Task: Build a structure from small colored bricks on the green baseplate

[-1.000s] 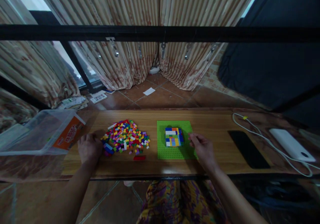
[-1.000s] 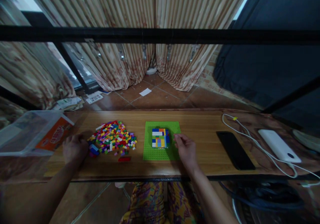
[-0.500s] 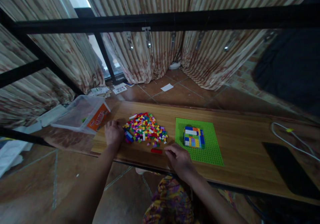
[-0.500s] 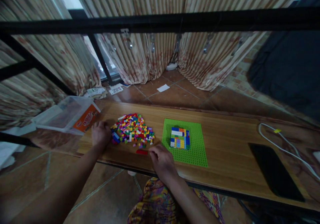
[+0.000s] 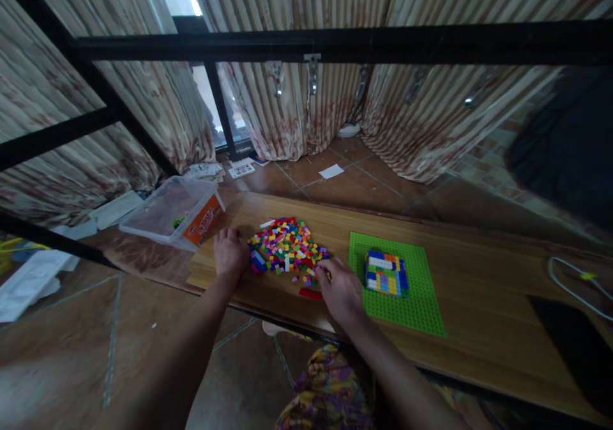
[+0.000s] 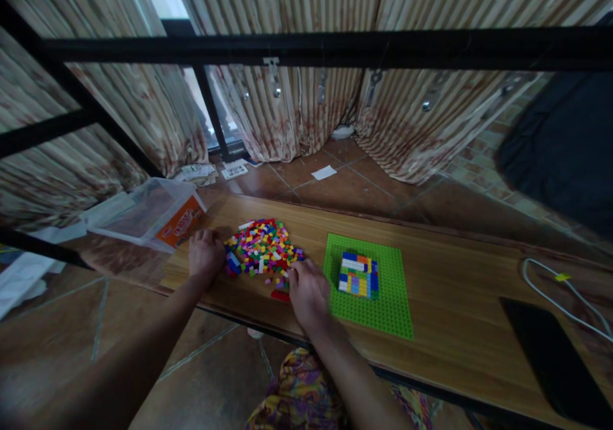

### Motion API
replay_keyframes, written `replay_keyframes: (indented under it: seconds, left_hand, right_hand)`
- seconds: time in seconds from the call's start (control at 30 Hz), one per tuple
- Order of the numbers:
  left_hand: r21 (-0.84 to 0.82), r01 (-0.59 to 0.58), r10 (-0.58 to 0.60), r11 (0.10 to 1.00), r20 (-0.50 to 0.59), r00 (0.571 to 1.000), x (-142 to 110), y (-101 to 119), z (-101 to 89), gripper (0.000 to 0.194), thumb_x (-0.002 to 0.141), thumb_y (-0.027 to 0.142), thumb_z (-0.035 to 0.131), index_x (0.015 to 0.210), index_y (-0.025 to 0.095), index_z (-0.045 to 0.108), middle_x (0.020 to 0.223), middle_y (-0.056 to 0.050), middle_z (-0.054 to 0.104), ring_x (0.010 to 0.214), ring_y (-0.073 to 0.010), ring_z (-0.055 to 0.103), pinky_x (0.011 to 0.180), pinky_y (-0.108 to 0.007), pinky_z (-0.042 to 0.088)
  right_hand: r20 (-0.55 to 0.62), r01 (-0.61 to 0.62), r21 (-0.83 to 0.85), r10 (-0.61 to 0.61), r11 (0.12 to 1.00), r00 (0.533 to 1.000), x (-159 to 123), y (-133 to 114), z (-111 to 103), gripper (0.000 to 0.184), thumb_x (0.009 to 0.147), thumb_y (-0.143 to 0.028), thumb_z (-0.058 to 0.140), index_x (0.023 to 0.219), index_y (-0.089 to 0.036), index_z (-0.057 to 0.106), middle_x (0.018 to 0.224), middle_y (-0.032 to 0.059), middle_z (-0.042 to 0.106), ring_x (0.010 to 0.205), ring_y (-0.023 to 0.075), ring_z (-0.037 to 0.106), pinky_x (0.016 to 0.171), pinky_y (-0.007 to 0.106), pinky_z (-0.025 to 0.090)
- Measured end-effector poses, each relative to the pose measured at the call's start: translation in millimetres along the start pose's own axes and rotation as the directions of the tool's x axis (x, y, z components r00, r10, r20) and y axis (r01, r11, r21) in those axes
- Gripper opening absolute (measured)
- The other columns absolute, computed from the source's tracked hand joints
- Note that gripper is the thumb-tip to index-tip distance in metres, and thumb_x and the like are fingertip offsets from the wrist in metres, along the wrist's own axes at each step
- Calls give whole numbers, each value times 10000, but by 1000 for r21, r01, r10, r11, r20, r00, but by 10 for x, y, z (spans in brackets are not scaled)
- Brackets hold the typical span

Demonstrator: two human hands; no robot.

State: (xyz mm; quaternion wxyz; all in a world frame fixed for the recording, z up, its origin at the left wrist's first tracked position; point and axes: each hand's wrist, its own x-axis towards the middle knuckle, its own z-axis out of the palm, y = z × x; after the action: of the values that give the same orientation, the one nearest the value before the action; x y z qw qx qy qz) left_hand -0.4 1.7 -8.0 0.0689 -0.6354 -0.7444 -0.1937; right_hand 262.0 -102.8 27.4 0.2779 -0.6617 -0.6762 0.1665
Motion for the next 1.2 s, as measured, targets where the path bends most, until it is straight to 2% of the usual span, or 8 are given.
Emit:
replay_keyframes:
  seconds: [0.1, 0.2, 0.3, 0.57, 0.7, 0.93, 1.2]
  left_hand:
    - [-15, 2, -2, 1000, 0, 1000, 1, 5, -6, 299, 816, 154, 423, 1013, 115, 646, 1021, -174, 619, 1006, -315, 532, 896, -444, 404]
    - [-18, 10, -10, 1000, -3, 1000, 1, 4, -8, 298, 806, 145, 434, 1015, 118, 646, 1026, -168, 617, 1012, -309, 532, 907, -438, 402]
    - [-2, 3, -3, 1000, 0, 1000, 1, 1, -8, 299, 812, 152, 429, 1017, 108, 642, 1021, -172, 616, 1015, -309, 532, 902, -428, 405]
    - [22, -28, 27, 999, 13, 1000, 8, 12, -44, 309, 820, 172, 411, 1015, 97, 639, 1006, -176, 625, 1004, -311, 538, 907, -422, 409]
    - [15, -40, 40, 999, 6, 999, 17, -7, -34, 319, 819, 183, 406, 1024, 95, 635, 1003, -179, 625, 1014, -313, 539, 922, -428, 404]
    - [15, -39, 39, 999, 2, 999, 27, -27, -28, 342, 823, 215, 401, 1043, 100, 636, 1012, -185, 616, 1015, -323, 539, 899, -439, 419]
    - [34, -45, 45, 998, -4, 999, 22, -10, -40, 337, 837, 222, 379, 1019, 104, 637, 1004, -184, 621, 1005, -323, 536, 888, -429, 414]
  right_hand:
    - [-15, -32, -74, 31, 997, 999, 285, 91, -88, 214, 919, -217, 498, 986, -217, 701, 986, 69, 679, 918, 189, 615, 827, 278, 422]
    - [79, -44, -125, 54, 991, 995, 531, 139, -104, 187, 892, -210, 544, 941, -224, 723, 976, 67, 688, 931, 188, 618, 827, 271, 422]
    - [172, -71, -137, 94, 988, 981, 644, 161, -71, 181, 879, -225, 570, 935, -232, 742, 998, 62, 696, 926, 181, 636, 815, 261, 427]
    - [200, -114, -151, 144, 982, 969, 665, 175, -56, 168, 861, -232, 581, 869, -230, 749, 950, 45, 723, 887, 169, 658, 763, 246, 433]
    - [186, -139, -176, 171, 975, 968, 662, 152, -34, 144, 862, -240, 583, 825, -230, 722, 933, 39, 718, 860, 162, 654, 718, 240, 425]
    - [150, -127, -193, 157, 973, 976, 600, 99, -17, 166, 896, -199, 528, 836, -209, 682, 954, 55, 702, 897, 162, 635, 736, 240, 415]
    - [118, -112, -224, 142, 968, 983, 618, 263, -103, 237, 900, -111, 463, 878, -178, 688, 942, 90, 699, 890, 170, 635, 763, 247, 405]
